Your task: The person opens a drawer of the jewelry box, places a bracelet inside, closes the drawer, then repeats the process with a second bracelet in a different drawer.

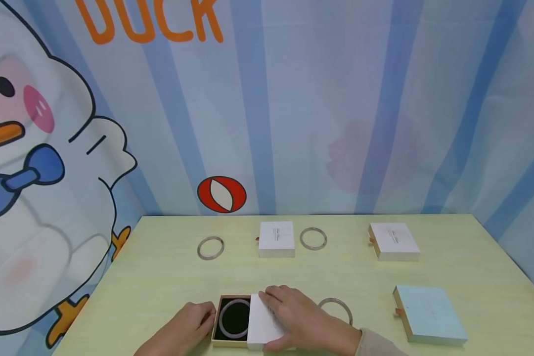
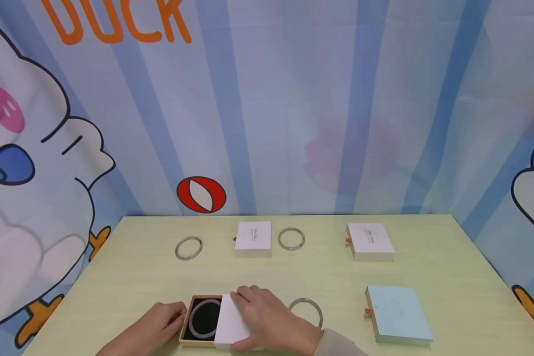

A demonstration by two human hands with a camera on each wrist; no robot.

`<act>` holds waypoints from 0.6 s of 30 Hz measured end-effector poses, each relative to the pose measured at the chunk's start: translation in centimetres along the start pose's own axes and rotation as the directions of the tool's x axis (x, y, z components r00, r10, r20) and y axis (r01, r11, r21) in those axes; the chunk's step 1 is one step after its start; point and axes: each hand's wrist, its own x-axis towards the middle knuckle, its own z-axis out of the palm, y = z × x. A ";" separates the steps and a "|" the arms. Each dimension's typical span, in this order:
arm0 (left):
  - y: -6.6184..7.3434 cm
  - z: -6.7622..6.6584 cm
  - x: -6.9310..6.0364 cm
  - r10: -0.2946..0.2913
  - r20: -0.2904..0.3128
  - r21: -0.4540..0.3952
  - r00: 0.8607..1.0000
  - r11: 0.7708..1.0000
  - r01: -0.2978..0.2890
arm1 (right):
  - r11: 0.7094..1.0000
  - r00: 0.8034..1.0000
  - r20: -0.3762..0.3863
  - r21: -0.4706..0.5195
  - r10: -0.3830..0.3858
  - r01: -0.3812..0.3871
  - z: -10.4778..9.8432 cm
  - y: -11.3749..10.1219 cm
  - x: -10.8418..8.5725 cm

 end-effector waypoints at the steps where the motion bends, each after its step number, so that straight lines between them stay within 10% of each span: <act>1: 0.0 0.0 0.0 0.002 0.003 -0.005 1.000 1.000 -0.002 | 1.000 1.000 -0.001 -0.001 0.000 0.000 0.0 0.0 0.0; 18: 0.1 0.3 0.1 0.082 -0.013 0.026 0.997 0.996 -0.081 | 1.000 1.000 -0.002 -0.005 0.001 -0.001 -0.1 -0.1 0.0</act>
